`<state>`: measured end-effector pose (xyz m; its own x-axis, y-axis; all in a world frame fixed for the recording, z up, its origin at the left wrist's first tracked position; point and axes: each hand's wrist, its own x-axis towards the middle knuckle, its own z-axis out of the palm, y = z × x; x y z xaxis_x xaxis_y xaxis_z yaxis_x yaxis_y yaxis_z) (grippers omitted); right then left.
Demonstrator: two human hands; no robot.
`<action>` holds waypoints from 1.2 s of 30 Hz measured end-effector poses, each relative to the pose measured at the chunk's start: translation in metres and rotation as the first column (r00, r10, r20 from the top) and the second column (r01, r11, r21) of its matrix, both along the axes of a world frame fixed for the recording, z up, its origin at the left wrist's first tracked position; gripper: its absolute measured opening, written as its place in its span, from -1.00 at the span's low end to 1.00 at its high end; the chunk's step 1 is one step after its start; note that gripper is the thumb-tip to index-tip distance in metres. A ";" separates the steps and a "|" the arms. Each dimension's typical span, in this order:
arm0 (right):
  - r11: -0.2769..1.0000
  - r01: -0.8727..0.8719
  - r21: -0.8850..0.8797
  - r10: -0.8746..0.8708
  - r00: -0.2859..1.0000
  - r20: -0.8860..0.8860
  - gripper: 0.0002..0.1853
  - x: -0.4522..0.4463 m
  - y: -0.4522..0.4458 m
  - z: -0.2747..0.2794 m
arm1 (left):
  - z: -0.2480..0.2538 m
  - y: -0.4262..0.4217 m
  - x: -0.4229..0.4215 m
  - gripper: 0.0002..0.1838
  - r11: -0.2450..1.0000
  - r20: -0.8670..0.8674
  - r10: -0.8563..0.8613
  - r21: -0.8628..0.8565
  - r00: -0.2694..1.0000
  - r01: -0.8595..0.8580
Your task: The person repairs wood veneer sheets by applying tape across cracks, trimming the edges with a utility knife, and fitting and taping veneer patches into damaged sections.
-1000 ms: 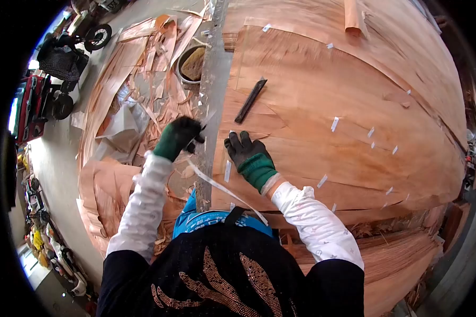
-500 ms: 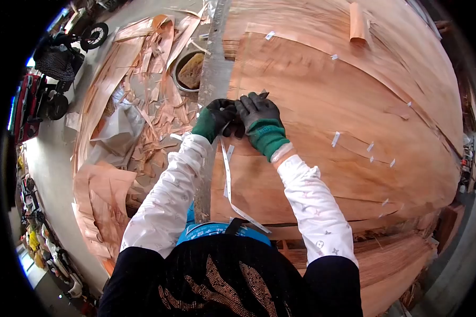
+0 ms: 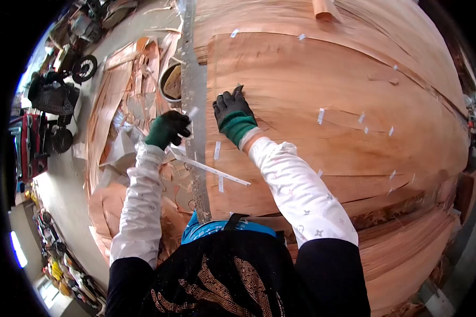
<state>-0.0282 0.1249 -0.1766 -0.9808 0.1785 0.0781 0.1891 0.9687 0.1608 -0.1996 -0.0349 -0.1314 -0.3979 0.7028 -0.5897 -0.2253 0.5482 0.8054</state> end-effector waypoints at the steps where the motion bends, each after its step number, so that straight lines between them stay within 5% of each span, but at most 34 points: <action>1: 0.999 -0.006 -0.042 0.007 1.000 0.014 -0.61 0.003 0.003 0.006 | 0.001 0.004 0.010 -0.79 0.999 0.165 -0.026 -0.024 0.986 0.031; 3: 0.996 0.048 -0.078 -0.071 0.941 -0.331 -0.63 0.018 0.018 0.003 | 0.000 0.014 0.052 -0.78 0.999 0.131 0.005 -0.052 0.991 0.002; 5: 0.923 0.213 -0.321 -0.324 0.881 -0.346 -0.56 0.048 0.045 0.027 | -0.008 0.026 0.086 -0.79 0.991 0.327 0.119 0.013 0.937 -0.130; 7: 0.901 0.318 -0.296 -0.420 0.809 -0.411 -0.46 0.091 0.053 0.048 | -0.005 0.047 0.112 -0.75 0.990 0.318 0.078 0.085 0.945 -0.110; 8: 0.893 0.338 -0.296 -0.428 0.841 -0.332 -0.37 0.103 0.052 0.051 | -0.008 0.057 0.120 -0.74 0.986 0.315 0.092 0.100 0.945 -0.130; 14: 0.975 0.149 -0.162 -0.185 0.953 -0.241 -0.64 0.098 0.012 0.004 | -0.048 0.081 0.134 -0.67 0.986 0.259 0.132 0.067 0.957 -0.154; 17: 0.981 0.178 -0.075 -0.189 0.962 -0.195 -0.66 0.091 0.003 -0.006 | -0.021 0.073 0.138 -0.67 0.996 0.110 0.072 0.045 0.991 -0.077; 19: 0.986 0.167 0.012 -0.162 0.968 -0.193 -0.68 0.092 0.001 -0.010 | -0.025 0.049 0.108 -0.79 0.981 -0.015 -0.112 0.156 0.994 0.113; 20: 0.988 0.142 0.059 -0.128 0.972 -0.195 -0.68 0.092 0.004 -0.016 | -0.015 0.050 0.085 -0.84 0.955 -0.341 -0.297 -0.093 0.892 0.283; 21: 0.987 0.116 0.108 -0.093 0.976 -0.197 -0.69 0.092 0.005 -0.019 | -0.004 0.044 0.064 -0.83 0.917 -0.401 -0.396 -0.218 0.826 0.334; 22: 0.983 0.167 0.082 -0.156 0.979 -0.128 -0.70 0.089 0.001 -0.016 | 0.015 0.047 0.053 -0.83 0.917 -0.303 -0.333 -0.324 0.893 0.232; 25: 0.974 0.227 -0.006 -0.225 0.969 0.105 -0.57 0.089 0.000 0.002 | 0.023 0.038 0.053 -0.81 0.995 -0.044 -0.056 -0.082 0.997 0.052; 27: 0.967 0.162 -0.198 -0.174 0.984 -0.042 -0.55 0.099 0.020 0.004 | 0.022 0.036 0.075 -0.73 0.995 0.076 -0.075 -0.056 0.994 0.080; 29: 0.888 0.249 -0.387 -0.367 0.891 -0.269 -0.49 0.117 0.040 0.022 | 0.011 0.038 0.106 -0.68 1.000 0.253 0.025 -0.015 0.967 -0.022; 32: 0.783 0.492 -0.380 -0.591 0.779 -0.209 -0.42 0.150 0.050 0.055 | 0.002 0.053 0.150 -0.70 0.991 0.319 0.081 0.074 0.944 -0.110; 34: 0.851 0.377 -0.366 -0.483 0.836 -0.262 -0.43 0.155 0.043 0.043 | -0.007 0.070 0.168 -0.72 0.983 0.417 0.103 0.096 0.903 -0.156; 36: 0.899 0.315 -0.306 -0.388 0.896 -0.216 -0.52 0.157 0.029 0.036 | -0.026 0.082 0.179 -0.70 0.993 0.306 0.115 -0.029 0.945 -0.111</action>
<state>0.1286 0.1542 -0.1410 -0.7983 0.5567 0.2299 0.5248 0.8302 -0.1881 -0.0207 0.0475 -0.1574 -0.2733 0.6561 -0.7034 -0.5212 0.5136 0.6816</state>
